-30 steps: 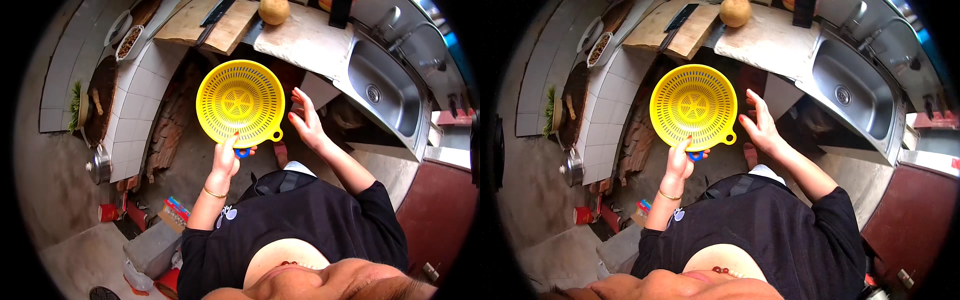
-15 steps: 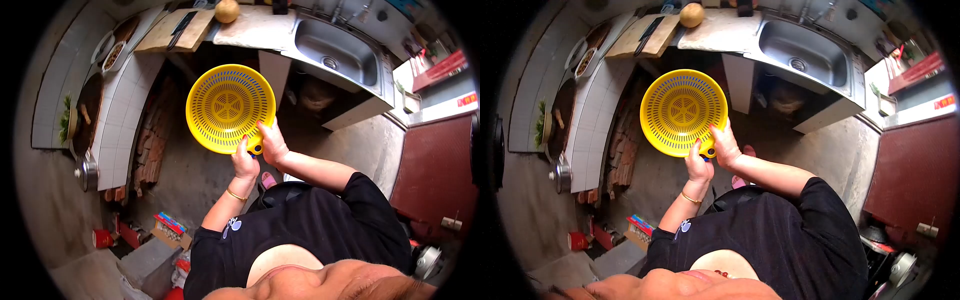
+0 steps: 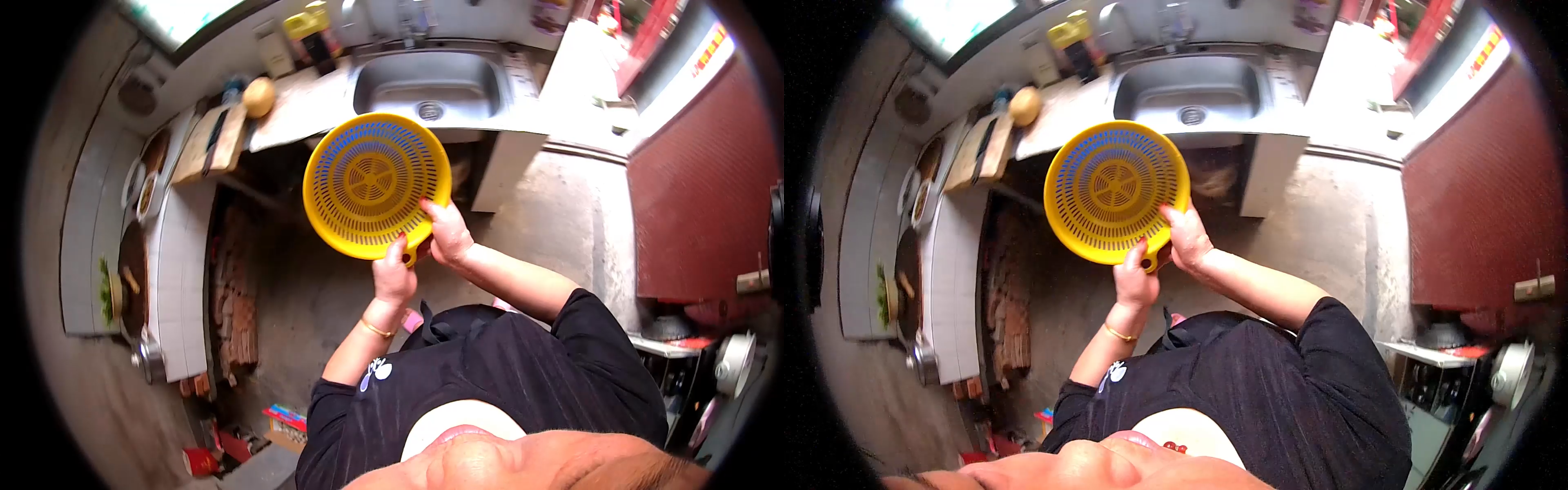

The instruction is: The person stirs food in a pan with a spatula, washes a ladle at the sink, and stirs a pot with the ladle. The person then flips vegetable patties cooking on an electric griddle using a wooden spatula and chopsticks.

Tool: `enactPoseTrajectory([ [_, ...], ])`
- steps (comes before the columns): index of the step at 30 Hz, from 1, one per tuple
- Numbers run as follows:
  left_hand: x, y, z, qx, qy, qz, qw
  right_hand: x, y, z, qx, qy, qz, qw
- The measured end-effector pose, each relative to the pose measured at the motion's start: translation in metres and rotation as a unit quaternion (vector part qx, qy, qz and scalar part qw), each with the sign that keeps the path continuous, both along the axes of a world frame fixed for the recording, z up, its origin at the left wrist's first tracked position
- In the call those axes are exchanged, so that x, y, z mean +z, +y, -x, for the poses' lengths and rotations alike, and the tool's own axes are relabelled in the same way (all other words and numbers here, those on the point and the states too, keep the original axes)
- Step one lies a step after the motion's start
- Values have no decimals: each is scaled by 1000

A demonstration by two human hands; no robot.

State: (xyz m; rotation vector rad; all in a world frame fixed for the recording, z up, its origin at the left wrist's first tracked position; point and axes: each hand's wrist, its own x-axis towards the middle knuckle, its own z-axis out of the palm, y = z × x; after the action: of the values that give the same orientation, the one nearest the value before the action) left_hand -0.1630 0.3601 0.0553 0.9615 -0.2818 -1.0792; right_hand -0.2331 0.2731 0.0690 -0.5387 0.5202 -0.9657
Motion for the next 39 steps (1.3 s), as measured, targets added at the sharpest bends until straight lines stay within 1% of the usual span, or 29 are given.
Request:
enactPoseTrajectory([
  [1,10,-8,13,-93,35,-9,995,-2,-13,30,33,42,22,998],
  [2,26,-20,37,-78,58,-51,994,-6,-27,64,51,63,69,994],
  [4,21,-41,61,-122,79,-50,988,29,-47,140,116,98,57,987],
  [6,24,-65,87,-155,103,-64,980,33,-71,214,33,224,75,971],
  [8,28,-86,118,-160,96,-81,979,71,-89,300,83,154,56,983],
  [10,27,-108,141,-174,97,-107,974,111,-92,365,171,-24,56,983],
  [12,30,-131,158,-177,97,-120,972,164,-84,399,231,-109,53,965],
  [13,28,-140,165,-187,96,-127,969,182,-75,413,248,-123,47,960],
  [15,32,-162,184,-199,89,-135,967,205,-66,437,271,-154,22,950],
  [16,34,-174,194,-199,89,-142,966,208,-67,445,276,-171,3,946],
  [17,37,-185,205,-206,75,-146,965,203,-71,453,309,-190,27,932],
  [18,37,-197,214,-223,65,-145,962,200,-76,459,314,-205,25,927],
  [20,39,-224,234,-231,26,-151,961,203,-98,469,307,-213,7,927],
  [23,28,-264,253,-270,24,-151,951,193,-132,481,293,-222,1,930],
  [27,8,-344,279,-322,43,-159,932,184,-207,491,270,-237,-21,933],
  [31,-14,-435,308,-351,36,-193,916,179,-303,504,261,-262,-56,927],
  [34,-15,-504,323,-346,51,-234,907,180,-380,512,258,-282,-81,921],
  [37,-6,-559,340,-353,49,-260,898,179,-431,526,256,-289,-89,918],
  [39,-9,-589,346,-368,38,-265,890,181,-459,536,258,-292,-108,915],
])
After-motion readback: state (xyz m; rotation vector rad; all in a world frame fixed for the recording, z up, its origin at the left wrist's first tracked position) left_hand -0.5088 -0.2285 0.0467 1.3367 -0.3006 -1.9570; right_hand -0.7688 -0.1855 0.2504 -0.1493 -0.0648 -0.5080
